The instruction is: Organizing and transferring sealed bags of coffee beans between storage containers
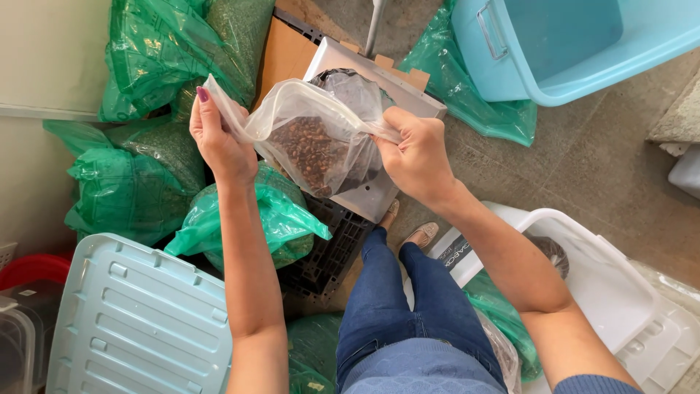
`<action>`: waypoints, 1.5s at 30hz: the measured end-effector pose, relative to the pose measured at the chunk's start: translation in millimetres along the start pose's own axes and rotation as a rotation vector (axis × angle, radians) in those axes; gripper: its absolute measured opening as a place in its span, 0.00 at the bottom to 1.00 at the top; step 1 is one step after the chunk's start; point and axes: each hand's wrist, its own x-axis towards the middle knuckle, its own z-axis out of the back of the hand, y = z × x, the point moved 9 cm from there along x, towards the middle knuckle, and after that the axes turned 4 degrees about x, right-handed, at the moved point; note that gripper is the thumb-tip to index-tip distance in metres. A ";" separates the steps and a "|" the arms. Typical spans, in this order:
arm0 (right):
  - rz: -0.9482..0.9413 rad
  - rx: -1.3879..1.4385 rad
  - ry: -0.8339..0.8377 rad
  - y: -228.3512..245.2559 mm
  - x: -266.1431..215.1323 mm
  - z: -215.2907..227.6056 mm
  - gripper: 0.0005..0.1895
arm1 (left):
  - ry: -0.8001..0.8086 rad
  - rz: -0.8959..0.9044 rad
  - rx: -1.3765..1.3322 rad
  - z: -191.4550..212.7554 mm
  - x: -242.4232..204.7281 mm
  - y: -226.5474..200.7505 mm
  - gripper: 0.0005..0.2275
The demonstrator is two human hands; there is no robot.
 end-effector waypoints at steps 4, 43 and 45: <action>0.056 -0.081 -0.006 -1.9 -7.4 -6.2 0.18 | -0.002 -0.013 0.177 1.9 -2.7 -2.8 0.14; -0.149 0.061 -0.654 -111.2 -275.6 77.7 0.45 | 0.108 0.564 0.470 26.0 -197.6 117.0 0.62; -0.178 0.118 -0.669 -133.8 -292.8 74.9 0.46 | 0.180 0.554 0.479 22.3 -198.1 119.9 0.62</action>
